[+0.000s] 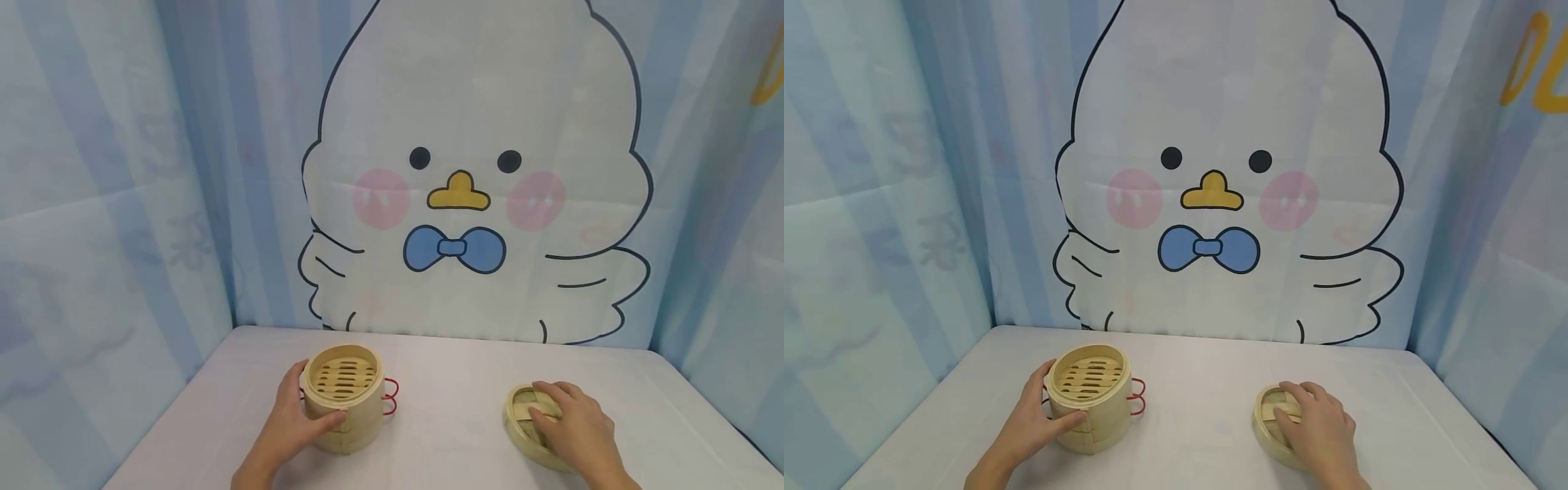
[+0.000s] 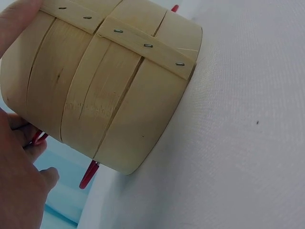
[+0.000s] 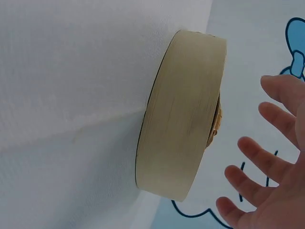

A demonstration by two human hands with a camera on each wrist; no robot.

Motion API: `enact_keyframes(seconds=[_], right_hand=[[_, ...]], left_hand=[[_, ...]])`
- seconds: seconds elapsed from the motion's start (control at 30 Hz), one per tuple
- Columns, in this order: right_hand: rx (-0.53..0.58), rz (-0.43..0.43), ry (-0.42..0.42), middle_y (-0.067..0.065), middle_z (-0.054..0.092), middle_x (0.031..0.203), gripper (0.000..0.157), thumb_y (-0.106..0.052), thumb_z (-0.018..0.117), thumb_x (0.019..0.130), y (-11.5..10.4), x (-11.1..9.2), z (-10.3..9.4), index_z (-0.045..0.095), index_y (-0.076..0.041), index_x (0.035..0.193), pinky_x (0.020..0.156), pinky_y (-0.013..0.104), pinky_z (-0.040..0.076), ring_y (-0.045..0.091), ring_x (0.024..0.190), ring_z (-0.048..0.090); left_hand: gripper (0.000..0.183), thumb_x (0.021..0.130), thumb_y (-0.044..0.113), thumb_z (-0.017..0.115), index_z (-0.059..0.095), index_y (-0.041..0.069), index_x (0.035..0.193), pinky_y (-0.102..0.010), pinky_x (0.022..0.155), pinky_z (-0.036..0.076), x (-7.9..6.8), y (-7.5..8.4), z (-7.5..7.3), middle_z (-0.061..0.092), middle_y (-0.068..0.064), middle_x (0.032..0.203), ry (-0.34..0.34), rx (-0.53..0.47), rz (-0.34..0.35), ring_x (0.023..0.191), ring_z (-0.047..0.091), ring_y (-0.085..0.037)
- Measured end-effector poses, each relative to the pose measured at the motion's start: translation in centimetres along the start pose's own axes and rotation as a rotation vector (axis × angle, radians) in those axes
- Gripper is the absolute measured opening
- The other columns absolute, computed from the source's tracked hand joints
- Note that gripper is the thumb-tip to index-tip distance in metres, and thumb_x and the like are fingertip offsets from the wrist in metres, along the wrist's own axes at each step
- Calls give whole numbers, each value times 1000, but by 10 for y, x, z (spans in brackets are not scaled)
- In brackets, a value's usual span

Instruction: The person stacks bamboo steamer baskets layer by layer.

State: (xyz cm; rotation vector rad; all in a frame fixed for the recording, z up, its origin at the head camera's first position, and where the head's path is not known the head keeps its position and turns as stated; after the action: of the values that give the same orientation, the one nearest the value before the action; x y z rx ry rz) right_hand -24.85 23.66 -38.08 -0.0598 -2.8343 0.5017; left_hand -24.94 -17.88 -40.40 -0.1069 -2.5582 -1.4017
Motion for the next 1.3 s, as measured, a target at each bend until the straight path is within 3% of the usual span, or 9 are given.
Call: enact_keyframes(seconds=[0.13,0.3,0.63,1.0,1.3], right_hand=[[-10,9,-16,23,51,120,46,-34,70,81,8,2,1,61,-11,120,72,66,38,50,101,49],[-2,44,-103,25,50,122,50,-39,69,81,17,7,3,61,-10,121,67,64,40,52,101,49],[13,66,-178,25,51,122,44,-42,72,78,25,8,10,65,-13,112,69,67,39,52,103,48],[28,47,-181,24,54,118,32,-36,74,79,29,11,12,66,-15,102,73,68,40,47,108,48],[36,42,-162,21,58,112,25,-31,74,79,29,12,12,67,-16,97,74,59,45,45,104,52]], left_hand=[[110,64,53,81,19,6,143,-55,99,33,0,1,0,26,-19,143,-3,1,-7,129,30,-34],[111,64,53,80,18,6,143,-57,100,31,-1,2,0,25,-20,143,-8,14,-18,130,28,-36],[111,64,53,80,19,5,143,-57,100,30,-1,0,0,26,-20,143,-1,9,-9,131,27,-36],[110,65,53,80,18,7,143,-56,100,31,0,-2,0,26,-18,143,-8,5,-15,131,27,-34],[110,66,53,79,17,6,143,-56,101,30,0,1,0,25,-20,144,-13,13,-22,131,27,-36]])
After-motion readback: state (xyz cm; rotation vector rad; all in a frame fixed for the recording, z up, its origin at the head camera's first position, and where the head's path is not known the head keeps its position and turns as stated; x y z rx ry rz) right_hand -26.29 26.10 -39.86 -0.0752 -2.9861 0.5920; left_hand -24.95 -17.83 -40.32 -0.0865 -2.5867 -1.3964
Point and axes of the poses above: each hand's wrist, its own x-axis towards the middle knuckle, its own z-axis out of the palm, y = z × x, the point moved 2 cm from there along x, towards the middle knuckle
